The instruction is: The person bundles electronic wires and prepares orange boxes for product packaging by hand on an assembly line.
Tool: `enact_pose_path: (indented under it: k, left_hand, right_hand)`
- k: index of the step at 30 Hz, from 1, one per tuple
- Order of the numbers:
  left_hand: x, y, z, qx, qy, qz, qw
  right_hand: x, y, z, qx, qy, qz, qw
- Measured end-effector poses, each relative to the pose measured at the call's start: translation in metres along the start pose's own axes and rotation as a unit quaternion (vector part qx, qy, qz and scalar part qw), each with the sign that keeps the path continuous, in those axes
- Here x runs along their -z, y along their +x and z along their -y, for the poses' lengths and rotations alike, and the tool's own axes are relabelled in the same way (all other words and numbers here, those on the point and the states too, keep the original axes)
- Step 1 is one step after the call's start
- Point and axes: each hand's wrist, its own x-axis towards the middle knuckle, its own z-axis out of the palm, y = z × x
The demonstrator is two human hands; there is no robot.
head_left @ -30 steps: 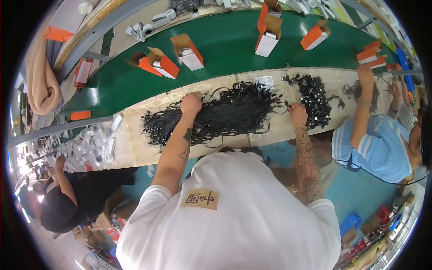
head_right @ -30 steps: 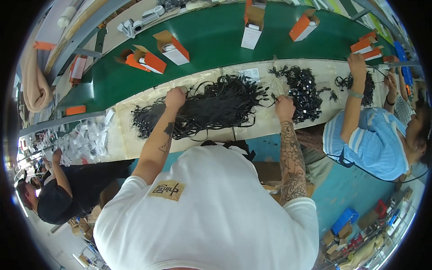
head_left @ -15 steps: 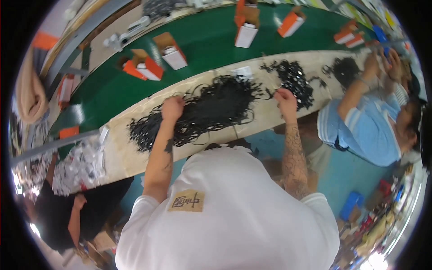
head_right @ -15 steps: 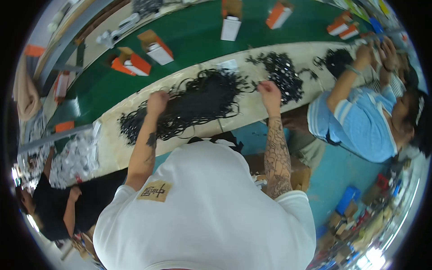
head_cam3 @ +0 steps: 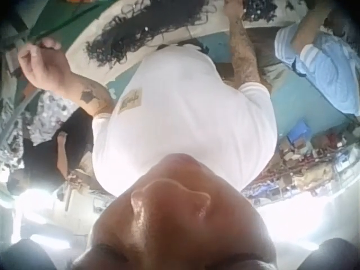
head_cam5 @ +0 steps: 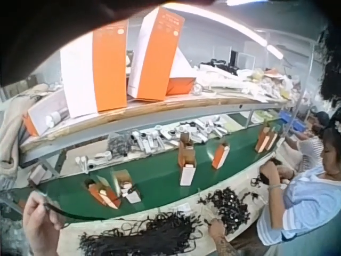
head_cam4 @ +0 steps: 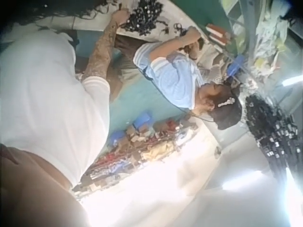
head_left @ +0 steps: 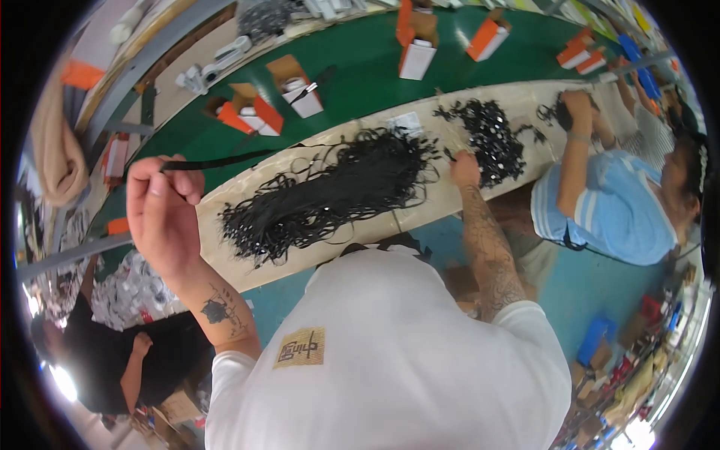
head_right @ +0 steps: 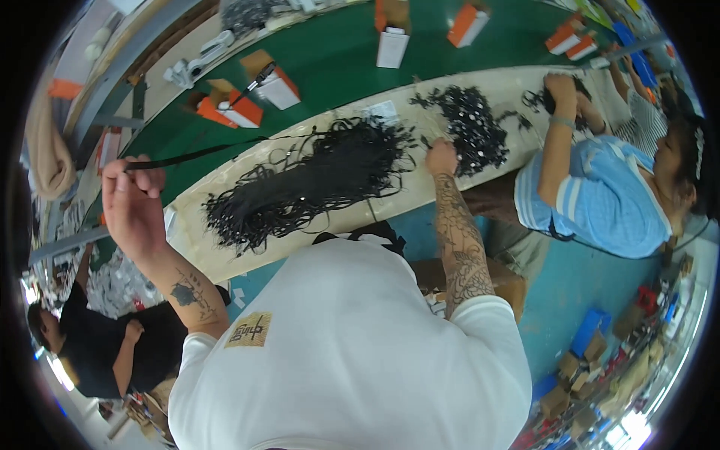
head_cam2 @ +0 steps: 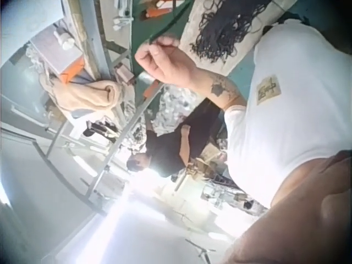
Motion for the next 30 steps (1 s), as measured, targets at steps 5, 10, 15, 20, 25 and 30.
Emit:
enact_pose_path:
  k: [5,10,15,20,25,30]
  left_hand:
    - [-0.01,0.004,-0.037,0.002,-0.092,0.047,0.995]
    - [-0.009,0.003,-0.061,0.053,-0.114,0.099,0.987]
    - [-0.012,-0.001,-0.051,0.05,-0.046,0.114,0.991]
    - [-0.019,-0.024,-0.038,0.096,0.074,0.021,0.992]
    - [0.007,-0.044,0.034,0.137,0.116,-0.207,0.962]
    - [-0.002,-0.106,0.125,0.394,-0.199,-0.191,0.877]
  right_hand:
    - [0.015,-0.007,0.019,0.008,0.105,-0.071,0.992]
    - [0.087,-0.052,0.146,0.117,0.497,-0.011,0.86]
    - [0.152,-0.146,0.291,0.218,0.612,0.117,0.751]
    - [0.17,-0.202,0.335,0.301,0.585,0.291,0.695]
    - [0.175,-0.213,0.305,0.195,0.566,0.469,0.65]
    - [0.161,-0.204,0.302,0.168,0.654,0.466,0.571]
